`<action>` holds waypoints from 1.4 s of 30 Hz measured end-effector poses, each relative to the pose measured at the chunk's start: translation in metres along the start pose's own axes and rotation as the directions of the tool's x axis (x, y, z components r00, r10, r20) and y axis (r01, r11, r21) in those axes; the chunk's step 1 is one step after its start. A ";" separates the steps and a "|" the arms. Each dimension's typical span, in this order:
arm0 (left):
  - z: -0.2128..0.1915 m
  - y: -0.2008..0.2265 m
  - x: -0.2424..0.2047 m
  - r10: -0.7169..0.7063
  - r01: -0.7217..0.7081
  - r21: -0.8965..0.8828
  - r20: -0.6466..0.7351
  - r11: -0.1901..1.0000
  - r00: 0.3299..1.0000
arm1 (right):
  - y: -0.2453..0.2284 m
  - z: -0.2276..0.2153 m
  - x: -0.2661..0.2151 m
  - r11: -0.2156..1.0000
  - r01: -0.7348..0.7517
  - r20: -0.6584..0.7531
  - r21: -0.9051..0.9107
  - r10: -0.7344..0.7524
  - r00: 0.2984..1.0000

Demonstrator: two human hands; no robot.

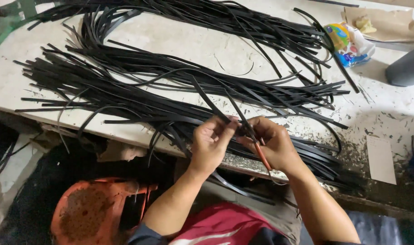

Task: The person cuts long black cables into shorter segments using a pair of scissors. They gather the cut pieces into a pile on the table and occasionally adjust the bundle before continuing to cut more pieces.

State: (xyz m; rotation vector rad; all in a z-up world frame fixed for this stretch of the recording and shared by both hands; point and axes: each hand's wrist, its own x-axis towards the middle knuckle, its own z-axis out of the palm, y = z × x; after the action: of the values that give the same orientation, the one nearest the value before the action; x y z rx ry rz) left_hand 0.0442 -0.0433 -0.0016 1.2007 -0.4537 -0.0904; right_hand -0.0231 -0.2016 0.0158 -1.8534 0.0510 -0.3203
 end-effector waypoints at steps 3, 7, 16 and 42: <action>-0.010 0.017 0.016 0.002 -0.005 -0.021 -0.121 1.000 0.993 | 0.000 -0.003 0.003 0.999 -0.031 0.021 0.039 0.030 0.999; -0.048 0.038 0.051 0.107 -0.100 0.041 -0.244 0.994 0.964 | 0.020 -0.021 -0.008 0.994 -0.109 -0.003 0.004 0.109 0.994; -0.053 0.030 0.068 0.135 -0.142 -0.024 -0.196 0.990 0.971 | -0.002 -0.016 0.019 0.992 -0.103 0.051 -0.075 0.107 0.993; -0.223 -0.126 0.237 -0.344 0.200 -0.340 -0.442 0.919 0.829 | 0.025 0.032 0.112 0.984 0.000 0.160 -0.178 0.028 0.987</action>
State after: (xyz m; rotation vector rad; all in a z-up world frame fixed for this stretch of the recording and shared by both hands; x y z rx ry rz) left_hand 0.3669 0.0337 -0.1109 0.9526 0.1881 -0.0875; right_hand 0.0957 -0.2014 0.0054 -2.0493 -0.0197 -0.1581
